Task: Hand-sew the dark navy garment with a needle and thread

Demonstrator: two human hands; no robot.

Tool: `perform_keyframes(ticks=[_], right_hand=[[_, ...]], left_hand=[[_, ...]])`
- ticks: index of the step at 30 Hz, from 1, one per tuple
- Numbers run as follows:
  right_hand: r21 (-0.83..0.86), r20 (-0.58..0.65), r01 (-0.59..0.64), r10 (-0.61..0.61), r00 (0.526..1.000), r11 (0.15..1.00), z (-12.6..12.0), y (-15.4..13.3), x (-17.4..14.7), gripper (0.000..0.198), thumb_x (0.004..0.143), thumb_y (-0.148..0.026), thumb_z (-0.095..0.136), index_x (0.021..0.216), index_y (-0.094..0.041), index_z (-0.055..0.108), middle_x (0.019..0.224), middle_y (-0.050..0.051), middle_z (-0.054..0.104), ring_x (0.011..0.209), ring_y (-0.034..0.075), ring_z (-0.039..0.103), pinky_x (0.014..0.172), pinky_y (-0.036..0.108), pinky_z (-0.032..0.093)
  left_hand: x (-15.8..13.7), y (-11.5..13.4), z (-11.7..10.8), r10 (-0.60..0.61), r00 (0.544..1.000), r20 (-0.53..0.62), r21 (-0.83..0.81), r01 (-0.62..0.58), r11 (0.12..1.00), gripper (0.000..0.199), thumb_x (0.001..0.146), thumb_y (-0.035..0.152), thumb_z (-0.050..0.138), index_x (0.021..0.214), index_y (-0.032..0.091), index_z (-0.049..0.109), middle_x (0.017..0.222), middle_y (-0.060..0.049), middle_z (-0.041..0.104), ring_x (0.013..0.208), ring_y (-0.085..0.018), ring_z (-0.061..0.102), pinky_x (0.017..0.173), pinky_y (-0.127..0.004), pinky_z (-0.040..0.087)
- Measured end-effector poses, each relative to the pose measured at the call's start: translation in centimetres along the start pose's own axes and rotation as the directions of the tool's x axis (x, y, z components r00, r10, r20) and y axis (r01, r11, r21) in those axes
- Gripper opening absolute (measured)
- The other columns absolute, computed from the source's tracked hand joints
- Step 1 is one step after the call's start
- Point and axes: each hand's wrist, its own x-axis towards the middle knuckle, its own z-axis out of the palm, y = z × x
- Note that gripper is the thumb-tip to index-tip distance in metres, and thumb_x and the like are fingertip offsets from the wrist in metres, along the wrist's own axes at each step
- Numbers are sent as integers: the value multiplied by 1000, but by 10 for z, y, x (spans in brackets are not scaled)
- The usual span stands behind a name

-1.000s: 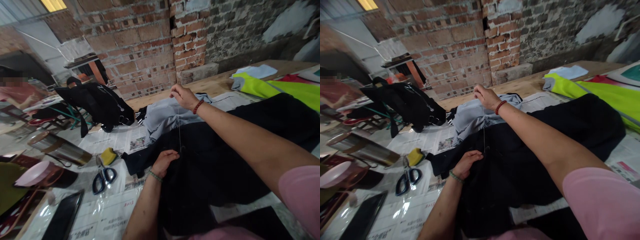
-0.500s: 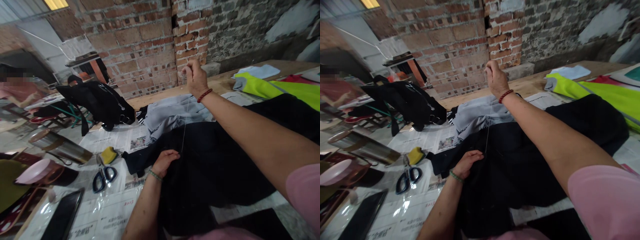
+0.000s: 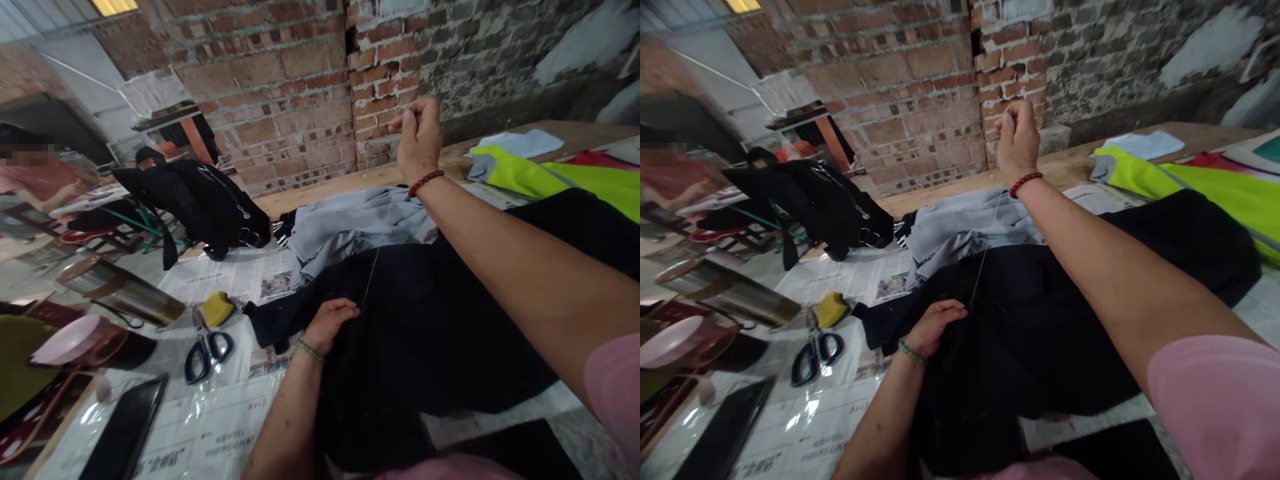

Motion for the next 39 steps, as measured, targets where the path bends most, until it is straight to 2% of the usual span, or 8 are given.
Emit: perform_keyframes(ticks=[3,5,7,11,14,22,30,39], right_hand=[[106,180,-149,128,975,983,-9,-19,-39,7,86,-20,33,83,-21,39,65,-4,52,44,5,47,50,18,38],[74,386,-259,212,898,963,-22,-36,-84,9,85,-28,37,88,-22,44,60,-5,52,37,6,45,41,19,35],[-18,534,-340,297,792,940,-41,-51,-133,15,83,-32,39,92,-23,46,55,-6,51,33,6,42,37,19,32],[-207,667,-420,441,600,884,-75,-69,-210,19,84,-35,36,88,-25,52,46,-6,45,38,9,44,41,21,35],[-299,719,-368,461,520,881,-87,-71,-240,18,83,-29,37,77,-24,53,50,-4,48,48,11,49,49,23,39],[-340,761,-196,392,517,920,-87,-65,-263,18,82,-21,35,80,-23,53,66,0,58,59,15,55,59,27,40],[-371,765,-176,407,499,912,-84,-61,-267,18,82,-20,35,79,-23,53,63,0,57,58,14,55,57,25,39],[-395,755,-121,397,522,911,-80,-63,-263,18,82,-19,35,76,-21,52,61,0,56,57,14,55,56,25,38]], left_hand=[[-3,2,-2,37,999,-25,-31,-38,999,21,48,27,73,62,14,64,57,1,60,53,-10,52,55,-23,37],[-5,5,-4,75,995,-59,-17,-77,997,20,49,26,73,63,15,64,57,2,60,54,-10,52,56,-22,37],[-7,8,-5,118,990,-79,26,-116,993,19,50,25,73,63,15,65,57,3,59,54,-9,50,56,-21,36],[-9,12,-7,160,982,-101,105,-150,983,15,52,22,71,64,16,66,57,3,58,56,-9,49,57,-20,35],[-10,14,-8,174,978,-118,155,-155,976,13,53,22,69,64,16,66,59,3,59,57,-10,49,56,-21,35],[-13,16,-6,208,975,-80,202,-189,961,13,54,26,68,61,16,64,57,3,56,54,-9,47,53,-20,34],[-15,16,-2,236,969,-68,195,-219,956,14,55,25,68,63,15,63,55,3,54,53,-8,45,52,-19,33],[-14,14,4,254,967,-35,324,-230,918,10,56,26,67,60,17,67,58,1,60,55,-12,50,56,-22,36]])
